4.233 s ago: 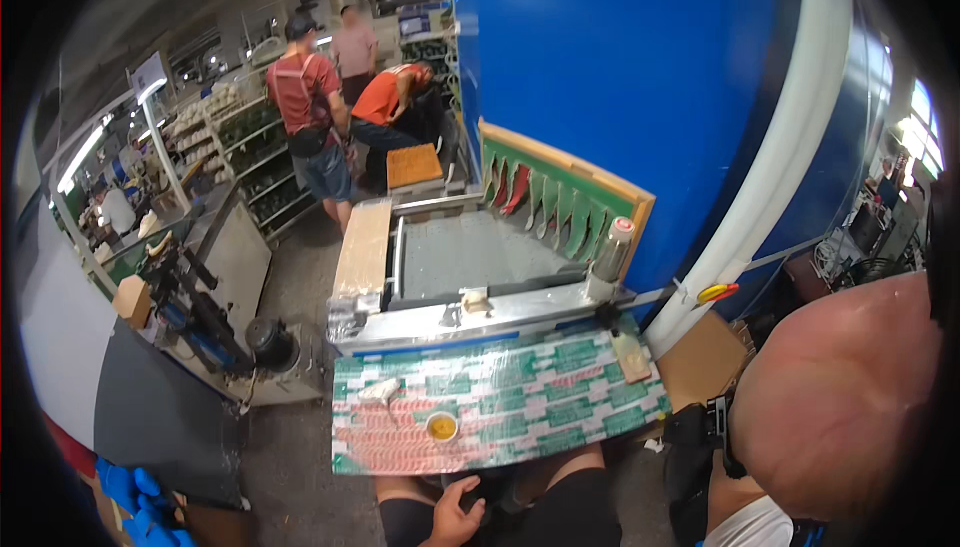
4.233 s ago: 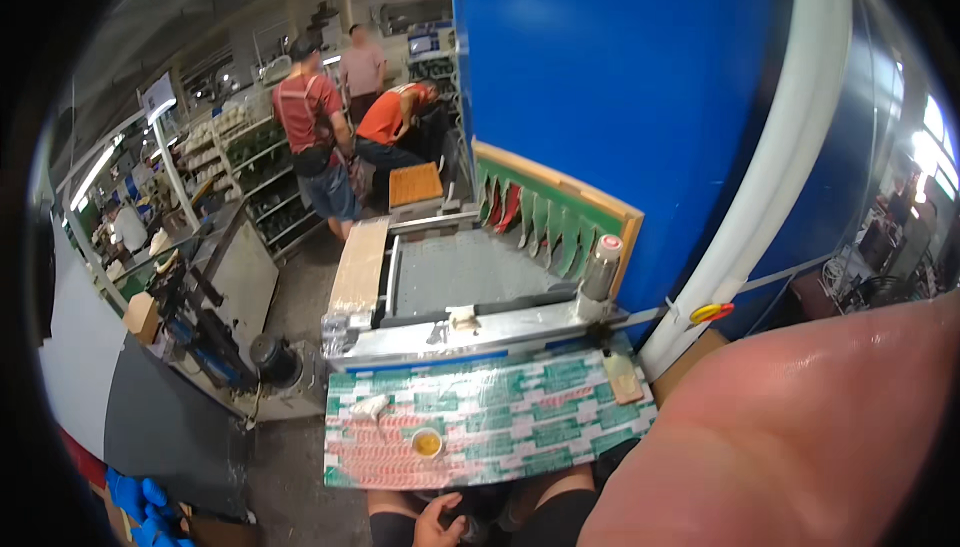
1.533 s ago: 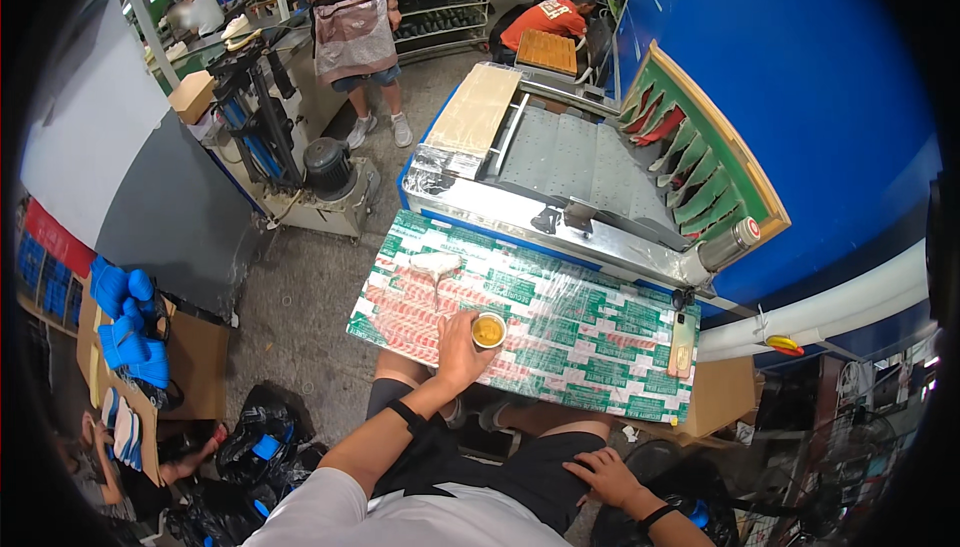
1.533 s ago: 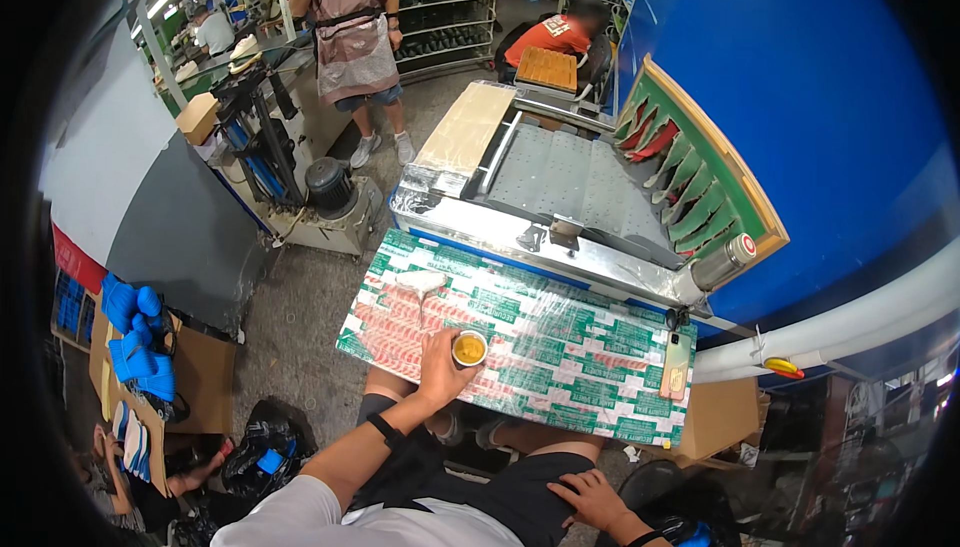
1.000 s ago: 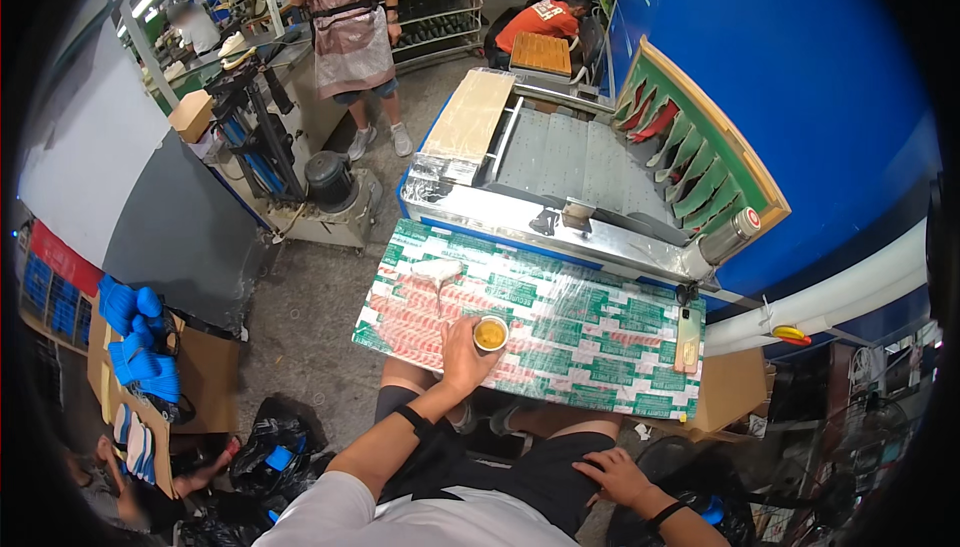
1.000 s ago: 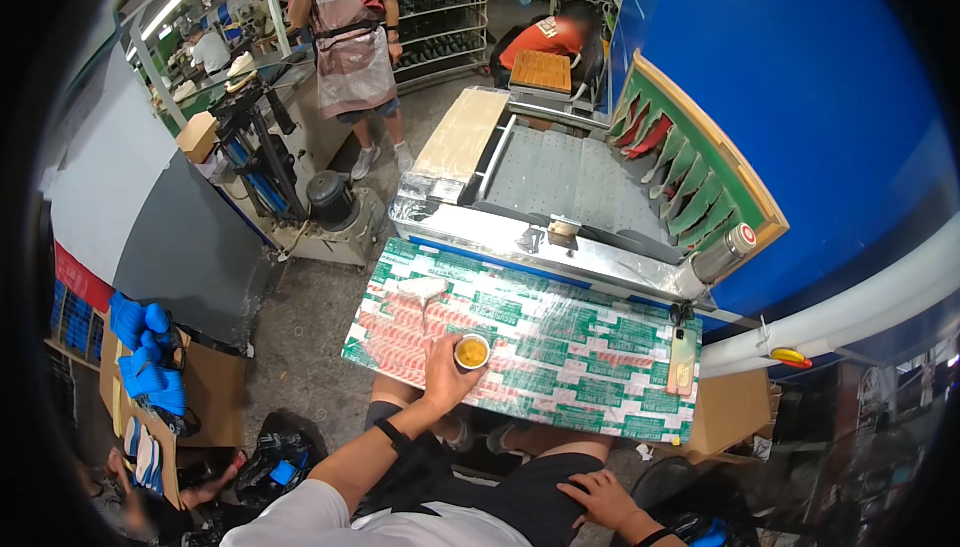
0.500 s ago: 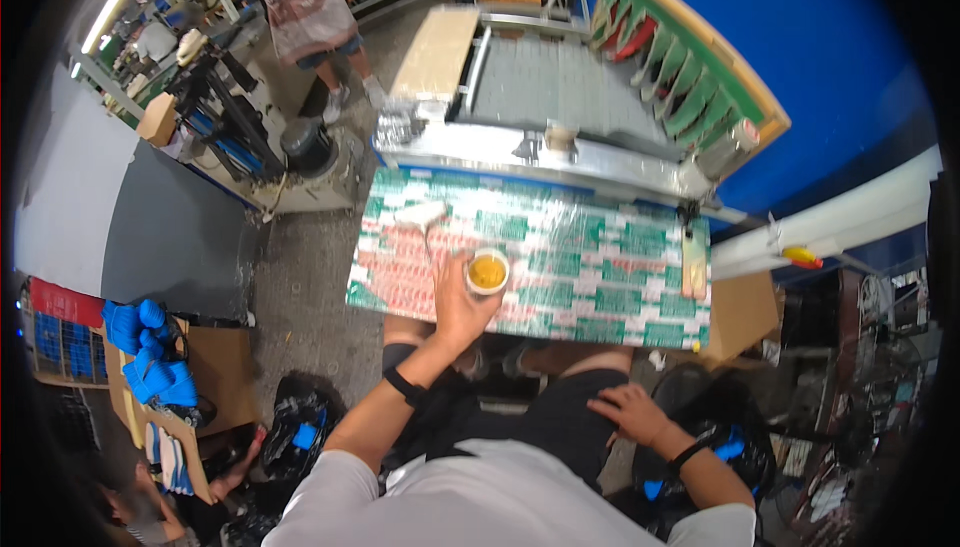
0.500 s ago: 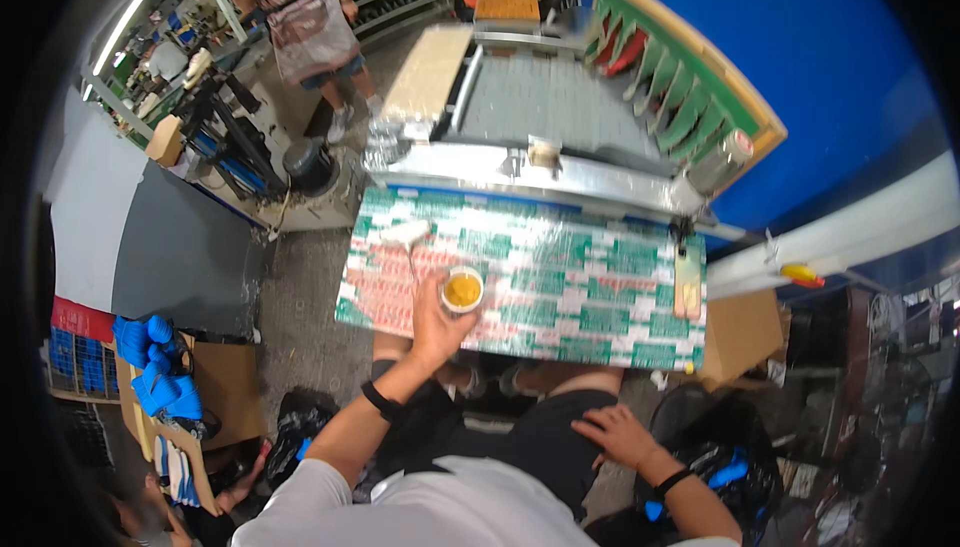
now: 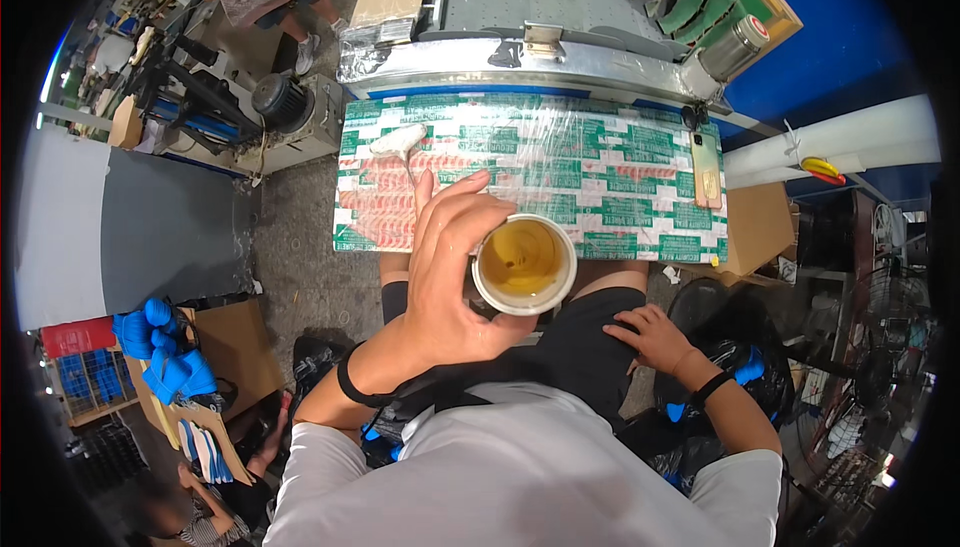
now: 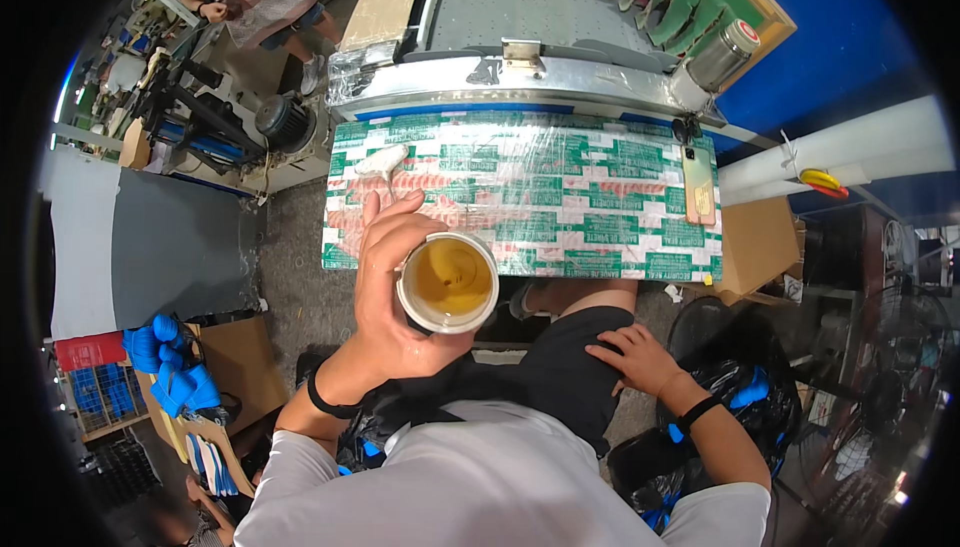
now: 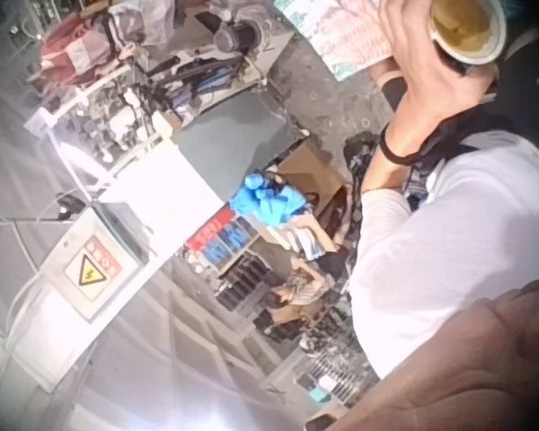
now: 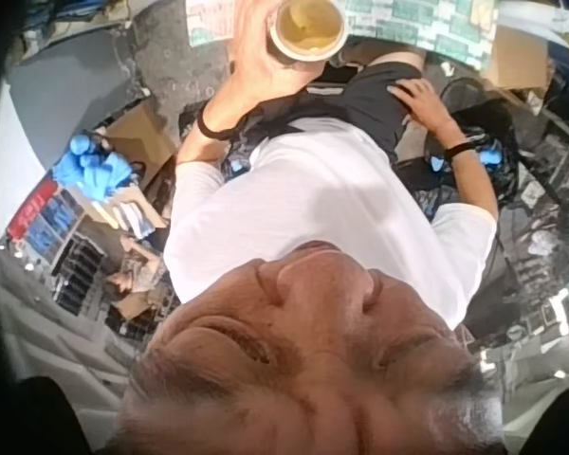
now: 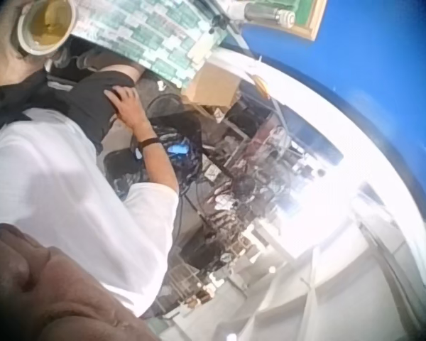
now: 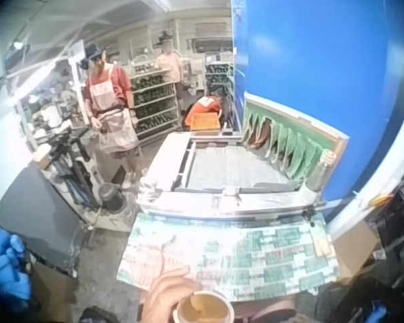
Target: The recorder prepares an adhesive or chemical solution by pouring it into a cup and using factory equipment.
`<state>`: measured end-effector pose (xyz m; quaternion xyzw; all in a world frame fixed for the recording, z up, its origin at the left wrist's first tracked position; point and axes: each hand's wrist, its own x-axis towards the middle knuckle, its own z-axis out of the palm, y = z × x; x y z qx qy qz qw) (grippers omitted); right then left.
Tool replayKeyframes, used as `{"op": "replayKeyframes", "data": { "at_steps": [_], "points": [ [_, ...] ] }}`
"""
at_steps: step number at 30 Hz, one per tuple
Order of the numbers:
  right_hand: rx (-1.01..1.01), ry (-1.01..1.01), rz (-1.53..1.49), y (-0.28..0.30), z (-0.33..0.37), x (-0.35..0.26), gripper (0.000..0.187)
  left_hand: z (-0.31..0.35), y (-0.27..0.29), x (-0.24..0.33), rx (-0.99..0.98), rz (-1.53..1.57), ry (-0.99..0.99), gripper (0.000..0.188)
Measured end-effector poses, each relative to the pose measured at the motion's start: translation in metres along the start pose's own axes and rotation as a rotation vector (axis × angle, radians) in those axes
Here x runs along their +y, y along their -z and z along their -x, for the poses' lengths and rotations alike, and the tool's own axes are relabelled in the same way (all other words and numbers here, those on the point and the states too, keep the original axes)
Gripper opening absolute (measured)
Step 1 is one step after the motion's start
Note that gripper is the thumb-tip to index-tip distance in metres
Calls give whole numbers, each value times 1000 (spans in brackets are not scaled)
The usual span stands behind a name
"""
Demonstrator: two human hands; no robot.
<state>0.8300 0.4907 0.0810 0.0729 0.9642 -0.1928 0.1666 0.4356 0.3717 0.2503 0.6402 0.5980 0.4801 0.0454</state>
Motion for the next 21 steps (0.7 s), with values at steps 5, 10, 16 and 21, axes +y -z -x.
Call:
{"op": "replayKeyframes", "data": {
  "at_steps": [5,10,16,21],
  "points": [
    [8,-18,-1,0,1,-2,106,-2,12,24,-26,120,-58,85],
    [15,-27,1,2,-1,-2,105,-7,24,38,-24,160,-89,80],
    [48,-34,-5,0,-2,-2,103,-16,42,49,-98,192,-119,60],
    [73,-4,-11,-1,-2,-2,102,-26,47,82,-49,78,-36,36]
  ]
}}
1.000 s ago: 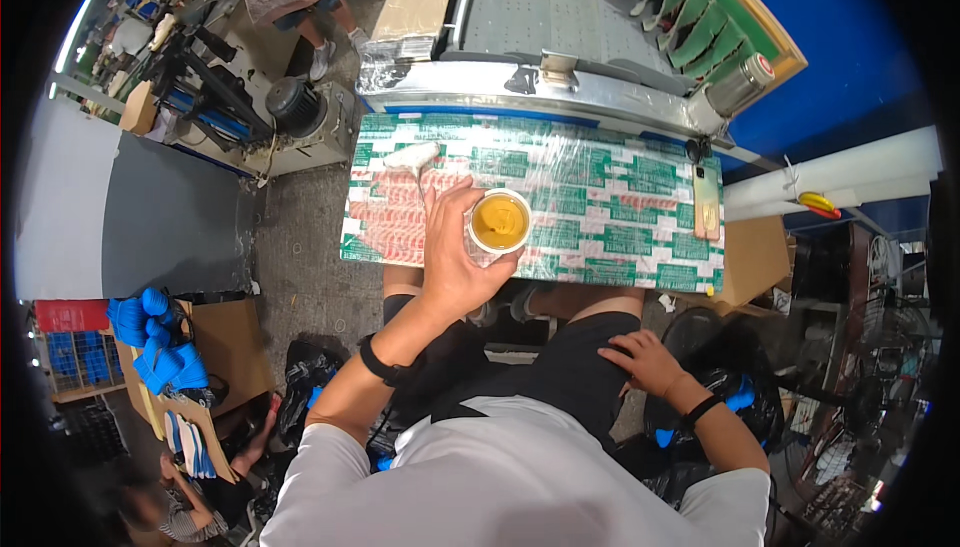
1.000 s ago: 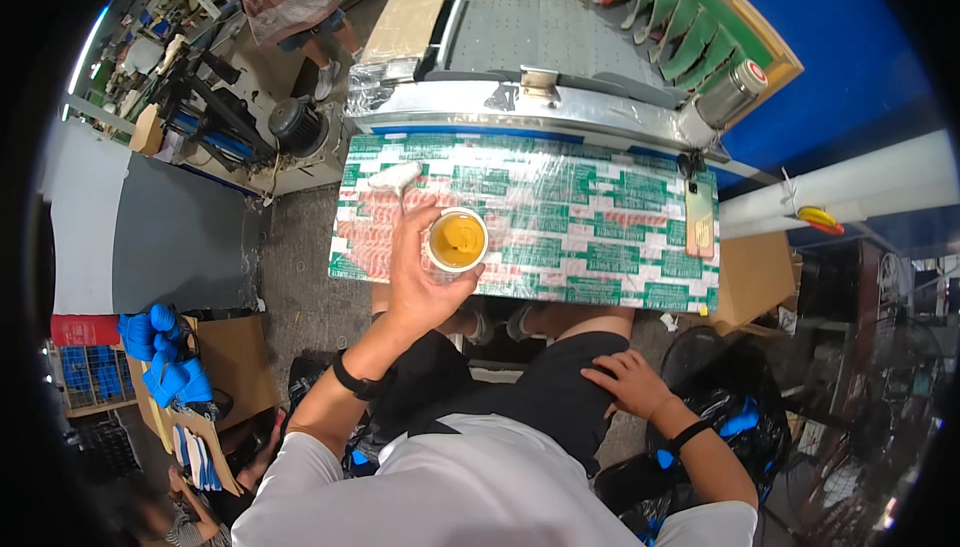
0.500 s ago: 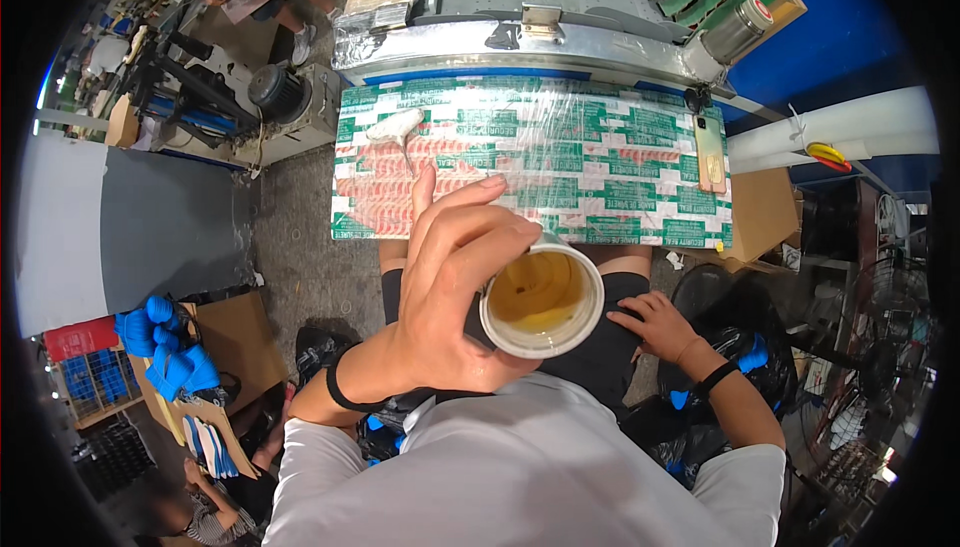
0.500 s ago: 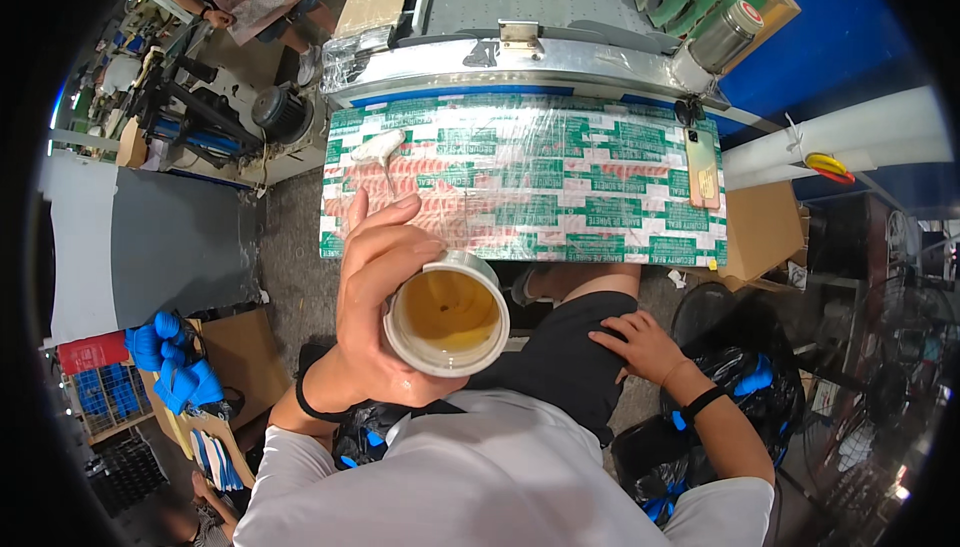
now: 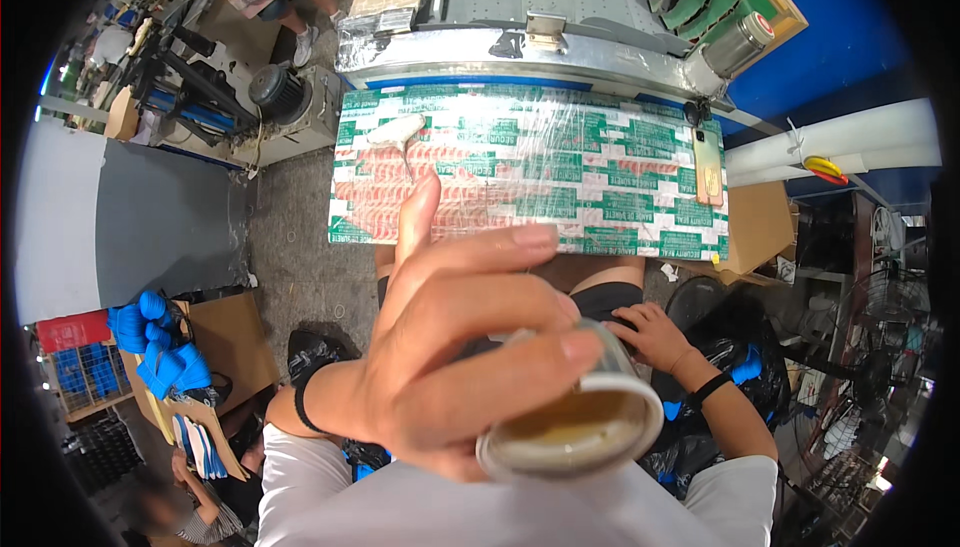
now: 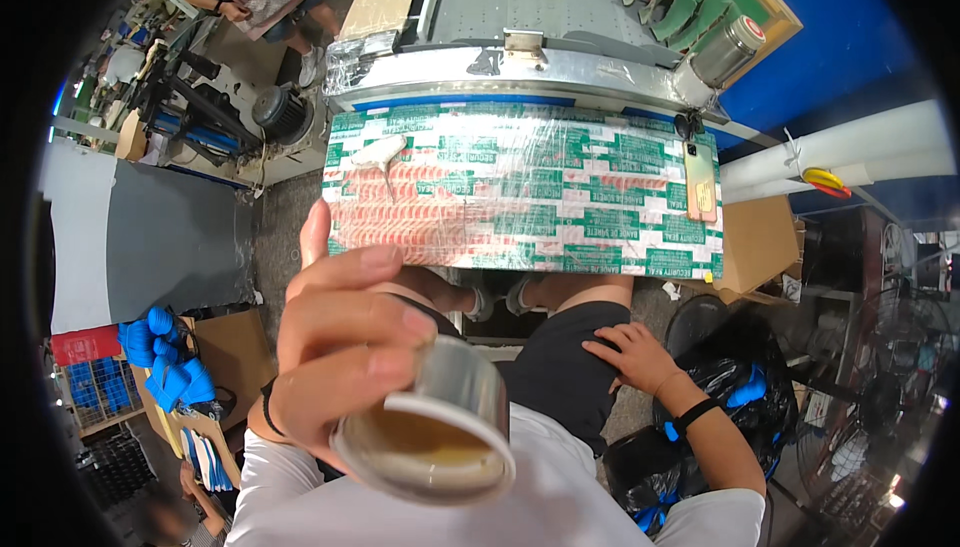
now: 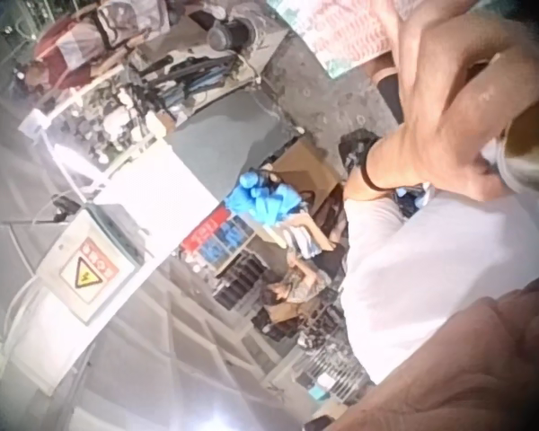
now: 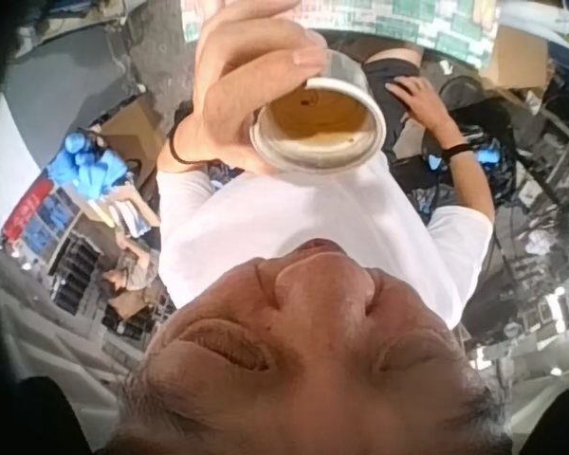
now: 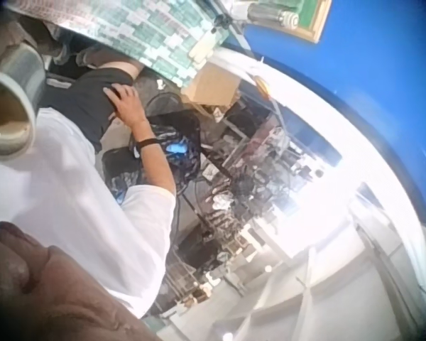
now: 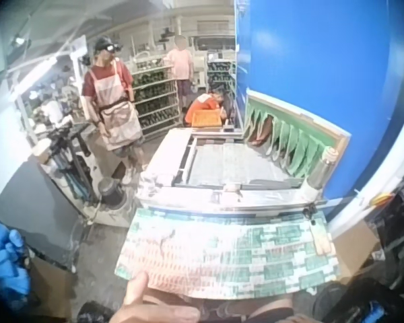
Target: The recorder prepares an adhesive or chemical solution by pouring it into a cup and using factory equipment.
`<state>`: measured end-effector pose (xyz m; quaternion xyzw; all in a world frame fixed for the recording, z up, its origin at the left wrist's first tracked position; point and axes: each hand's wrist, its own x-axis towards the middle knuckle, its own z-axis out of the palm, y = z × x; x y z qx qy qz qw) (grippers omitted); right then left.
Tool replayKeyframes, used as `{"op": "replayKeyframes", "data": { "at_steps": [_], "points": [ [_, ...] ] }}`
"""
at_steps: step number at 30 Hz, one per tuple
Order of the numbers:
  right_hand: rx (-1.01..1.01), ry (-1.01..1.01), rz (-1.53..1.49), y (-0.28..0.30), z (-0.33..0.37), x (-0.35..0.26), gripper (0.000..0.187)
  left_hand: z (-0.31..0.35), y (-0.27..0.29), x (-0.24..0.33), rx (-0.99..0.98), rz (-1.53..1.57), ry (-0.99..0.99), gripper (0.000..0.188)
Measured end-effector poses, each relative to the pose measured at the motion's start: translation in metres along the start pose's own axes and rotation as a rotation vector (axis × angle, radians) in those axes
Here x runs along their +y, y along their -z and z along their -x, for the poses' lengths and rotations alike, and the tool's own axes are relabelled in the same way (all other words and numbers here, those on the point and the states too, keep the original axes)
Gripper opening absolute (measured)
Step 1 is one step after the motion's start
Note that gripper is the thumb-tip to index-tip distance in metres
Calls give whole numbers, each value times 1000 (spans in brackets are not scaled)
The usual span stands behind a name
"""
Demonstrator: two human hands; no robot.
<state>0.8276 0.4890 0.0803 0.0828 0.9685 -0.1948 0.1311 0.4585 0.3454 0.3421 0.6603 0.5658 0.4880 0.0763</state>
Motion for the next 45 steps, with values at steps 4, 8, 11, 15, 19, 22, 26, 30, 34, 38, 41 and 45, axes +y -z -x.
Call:
{"op": "replayKeyframes", "data": {
  "at_steps": [4,8,11,15,19,22,26,30,34,38,41,45],
  "points": [
    [-52,-14,22,1,0,-2,104,0,-15,8,265,13,-54,9],
    [-60,-36,14,2,1,-3,102,-11,-25,7,501,77,-188,5],
    [-56,-31,11,3,-1,-3,102,-8,-19,11,484,84,-140,6],
    [-55,-21,23,1,0,-1,103,-13,-10,16,440,110,-36,8],
    [-42,-24,5,3,0,0,103,-8,-2,35,399,138,69,9],
    [-41,-30,2,0,0,-1,103,-10,6,46,376,147,145,11],
    [5,-21,13,-5,2,0,103,-12,6,65,337,174,244,12],
    [2,-21,28,-3,1,0,102,-17,18,73,293,201,347,14],
    [0,-22,24,-3,1,-1,101,-26,20,74,270,203,349,14],
    [-3,-25,10,-6,2,1,100,-23,2,32,416,84,-178,14],
    [-24,-34,-10,-4,4,2,100,-19,-9,25,437,120,-149,10],
    [-72,-53,-1,5,-1,-3,100,-12,-18,27,471,188,-85,4]
  ]
}}
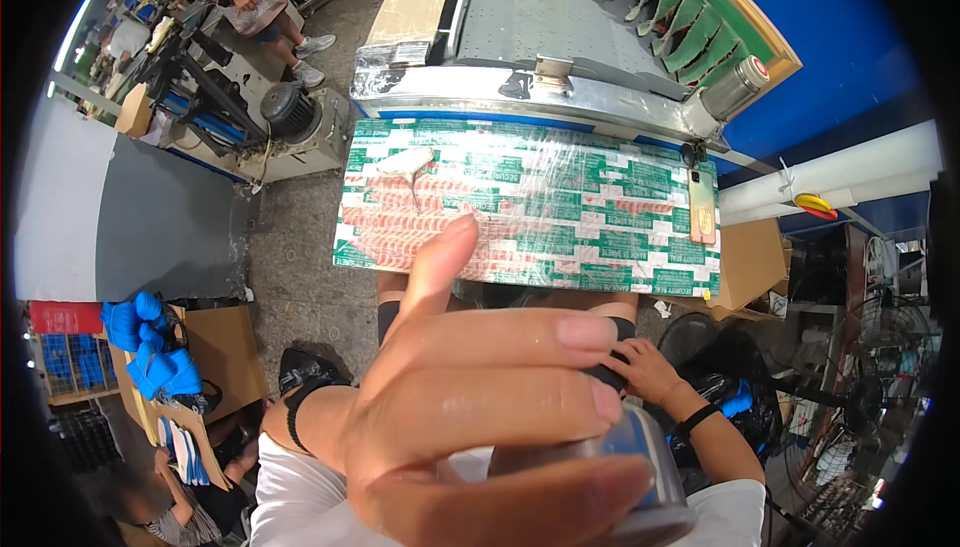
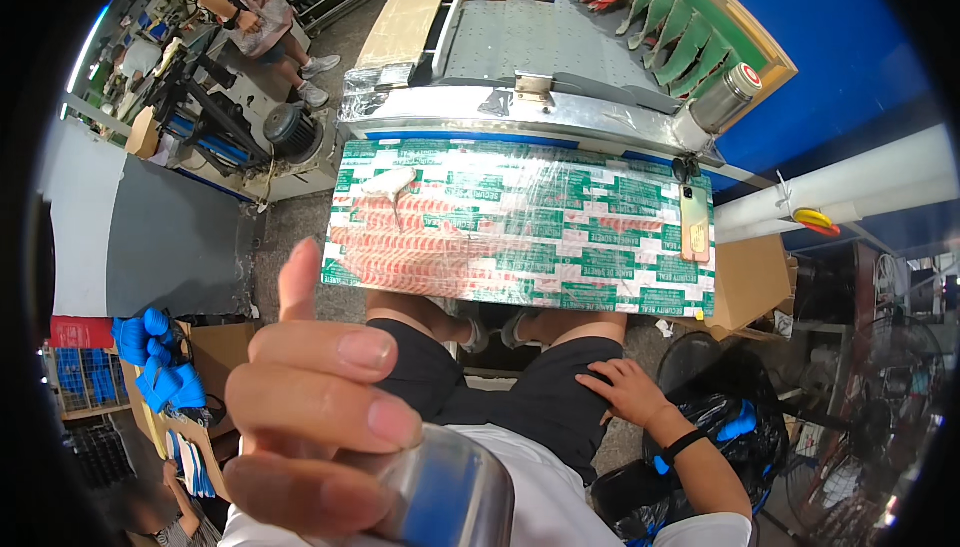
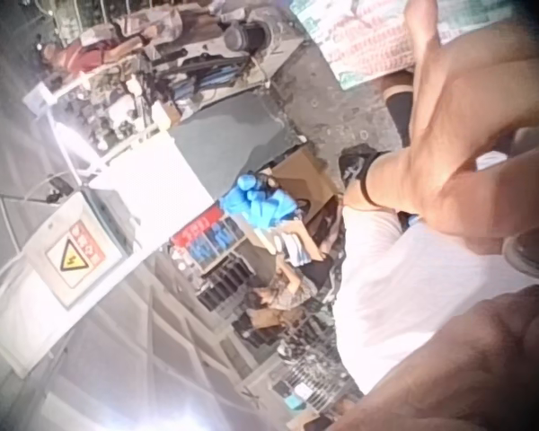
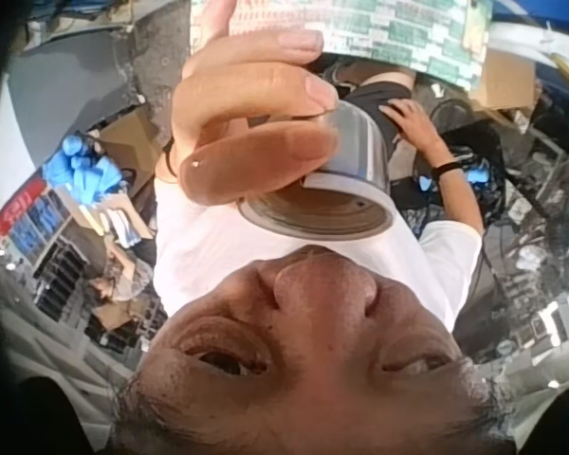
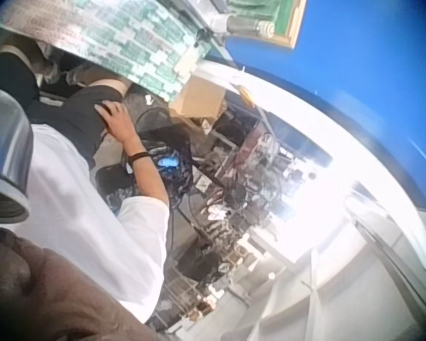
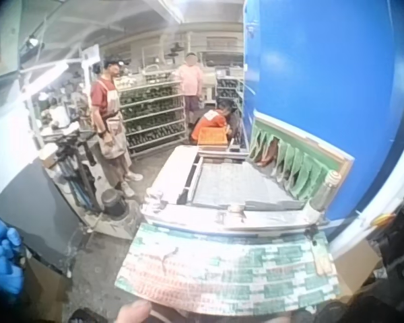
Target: The recorder prepares an adhesive or chemical solution by pouring it into a cup and using factory equipment.
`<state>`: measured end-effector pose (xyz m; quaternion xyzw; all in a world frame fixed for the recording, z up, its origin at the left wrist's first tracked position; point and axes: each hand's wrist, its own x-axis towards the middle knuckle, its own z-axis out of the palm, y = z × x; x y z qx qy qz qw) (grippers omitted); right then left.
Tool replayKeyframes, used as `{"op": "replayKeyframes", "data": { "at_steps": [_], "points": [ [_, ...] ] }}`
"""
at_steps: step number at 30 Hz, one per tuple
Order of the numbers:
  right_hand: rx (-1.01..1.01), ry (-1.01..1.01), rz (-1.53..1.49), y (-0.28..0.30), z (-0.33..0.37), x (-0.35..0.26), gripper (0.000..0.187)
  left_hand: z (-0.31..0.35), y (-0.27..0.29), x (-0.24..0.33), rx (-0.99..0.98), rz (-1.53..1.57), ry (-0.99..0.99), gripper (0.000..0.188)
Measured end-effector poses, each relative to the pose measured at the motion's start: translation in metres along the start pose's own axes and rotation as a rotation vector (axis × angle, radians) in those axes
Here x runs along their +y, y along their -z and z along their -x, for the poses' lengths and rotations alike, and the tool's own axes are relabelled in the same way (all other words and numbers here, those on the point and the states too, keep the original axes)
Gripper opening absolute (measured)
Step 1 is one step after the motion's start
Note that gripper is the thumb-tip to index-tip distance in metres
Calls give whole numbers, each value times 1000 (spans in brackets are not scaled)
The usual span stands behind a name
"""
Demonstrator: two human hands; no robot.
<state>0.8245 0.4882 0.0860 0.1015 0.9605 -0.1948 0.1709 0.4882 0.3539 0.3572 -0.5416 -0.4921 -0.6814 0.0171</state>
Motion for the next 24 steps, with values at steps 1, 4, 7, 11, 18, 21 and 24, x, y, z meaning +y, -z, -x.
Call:
{"op": "replayKeyframes", "data": {
  "at_steps": [1,4,7,11,18,21,24],
  "points": [
    [-11,-2,-19,1,1,-1,100,-3,15,7,-206,-129,59,13],
    [24,17,17,-9,2,3,100,-8,15,1,-244,-65,81,26],
    [46,29,2,-9,2,5,100,-17,28,-4,-412,-50,111,37],
    [97,-25,-66,-6,5,3,100,-15,32,-16,-511,-15,125,52],
    [117,-15,-94,-9,4,4,101,-6,34,-34,-530,-14,82,78],
    [114,-13,-83,-7,4,5,102,-5,34,-36,-528,-18,71,80],
    [91,-12,-69,-8,4,5,103,-11,34,-28,-516,-27,94,75]
  ]
}}
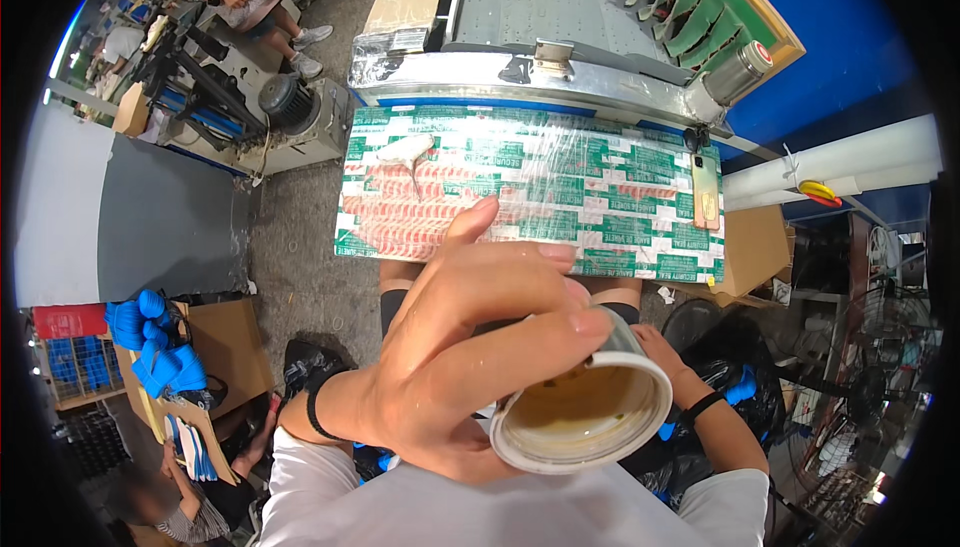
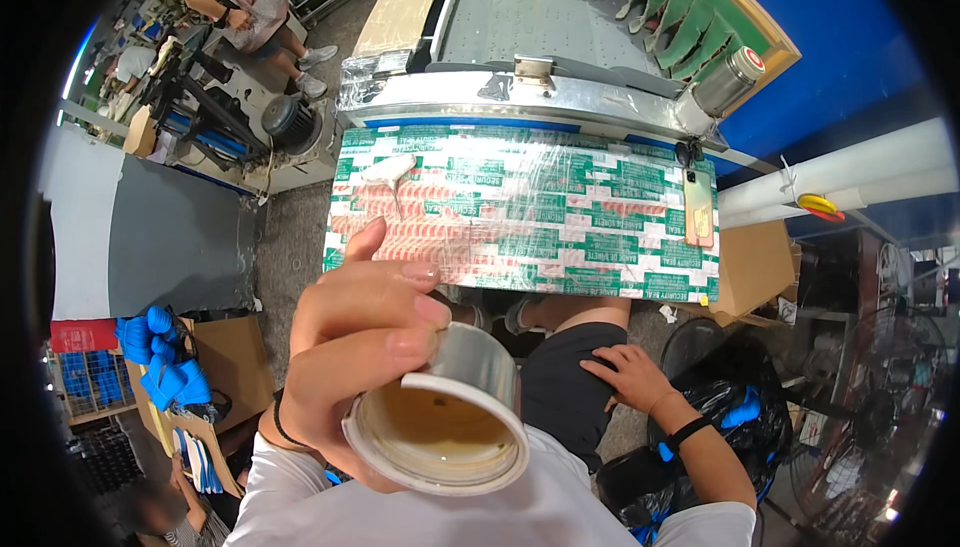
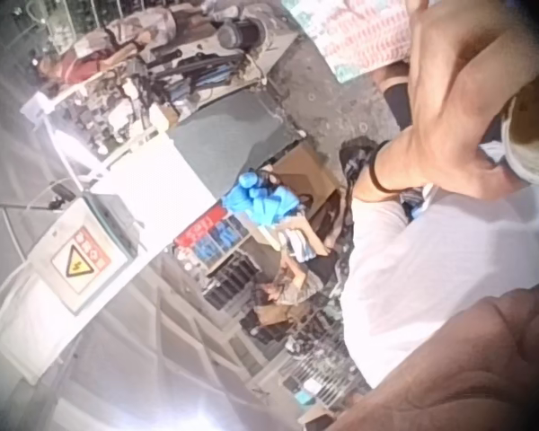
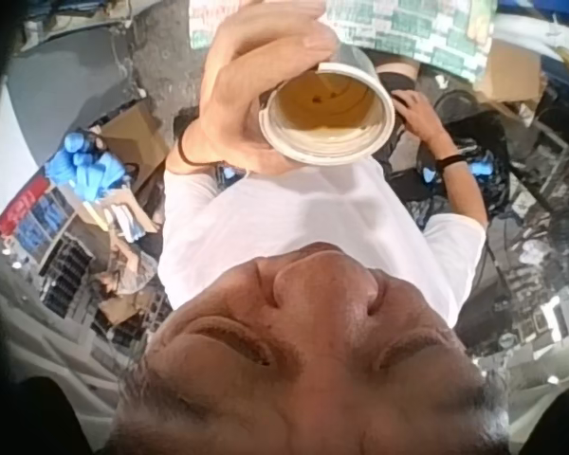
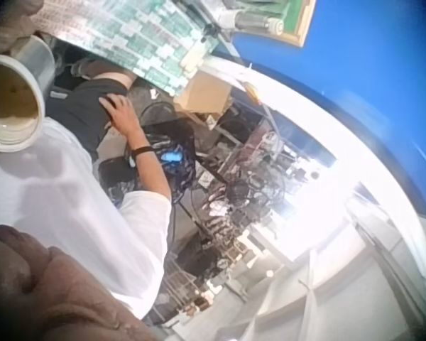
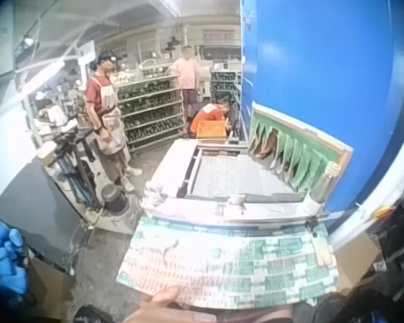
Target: The recorder prepares an adhesive or chemical solution by pouring it into a cup and using factory equipment.
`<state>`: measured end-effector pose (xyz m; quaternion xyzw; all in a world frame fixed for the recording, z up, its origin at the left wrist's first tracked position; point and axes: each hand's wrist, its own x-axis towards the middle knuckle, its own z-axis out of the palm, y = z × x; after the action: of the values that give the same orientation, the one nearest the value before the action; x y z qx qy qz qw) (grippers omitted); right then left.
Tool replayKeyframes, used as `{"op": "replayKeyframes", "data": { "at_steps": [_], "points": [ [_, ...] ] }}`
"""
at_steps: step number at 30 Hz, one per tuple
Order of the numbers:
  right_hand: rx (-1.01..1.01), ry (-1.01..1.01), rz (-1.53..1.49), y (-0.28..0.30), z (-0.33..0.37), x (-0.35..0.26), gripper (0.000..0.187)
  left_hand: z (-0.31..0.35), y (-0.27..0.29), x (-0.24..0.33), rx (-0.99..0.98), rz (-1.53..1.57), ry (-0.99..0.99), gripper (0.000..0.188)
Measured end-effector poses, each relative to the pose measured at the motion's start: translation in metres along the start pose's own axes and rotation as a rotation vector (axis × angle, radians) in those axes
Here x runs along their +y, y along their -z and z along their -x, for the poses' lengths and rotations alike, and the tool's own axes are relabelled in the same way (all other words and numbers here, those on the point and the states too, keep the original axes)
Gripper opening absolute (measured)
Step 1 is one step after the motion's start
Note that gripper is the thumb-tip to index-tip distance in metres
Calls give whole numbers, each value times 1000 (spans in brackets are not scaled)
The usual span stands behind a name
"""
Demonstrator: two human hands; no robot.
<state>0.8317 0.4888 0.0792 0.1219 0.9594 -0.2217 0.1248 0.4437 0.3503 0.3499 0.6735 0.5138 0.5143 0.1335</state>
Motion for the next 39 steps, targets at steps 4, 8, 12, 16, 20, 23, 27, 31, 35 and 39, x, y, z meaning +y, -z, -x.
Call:
{"op": "replayKeyframes", "data": {
  "at_steps": [4,8,12,16,20,23,27,31,35,39],
  "points": [
    [-15,-15,35,2,0,-3,103,-1,-3,15,81,-33,35,50],
    [4,39,47,-12,0,5,103,-6,-1,24,139,-35,-6,25],
    [-25,61,110,-13,2,8,103,-6,-25,27,414,10,-57,8],
    [-34,54,131,-8,0,3,103,-13,-46,53,650,50,104,7],
    [-39,15,74,1,-1,-1,101,-9,-35,54,594,2,107,7],
    [1,-1,36,-6,-1,0,101,-7,-29,56,552,-32,105,7],
    [10,-17,0,0,-1,-3,101,-13,-36,76,614,11,214,8],
    [11,-18,23,2,1,-5,101,-6,-22,72,480,-77,170,10],
    [-21,10,40,6,-2,-6,101,-5,-22,68,500,-62,122,10],
    [-39,38,97,3,-1,-4,101,-8,-23,64,507,-32,62,10]
  ]
}}
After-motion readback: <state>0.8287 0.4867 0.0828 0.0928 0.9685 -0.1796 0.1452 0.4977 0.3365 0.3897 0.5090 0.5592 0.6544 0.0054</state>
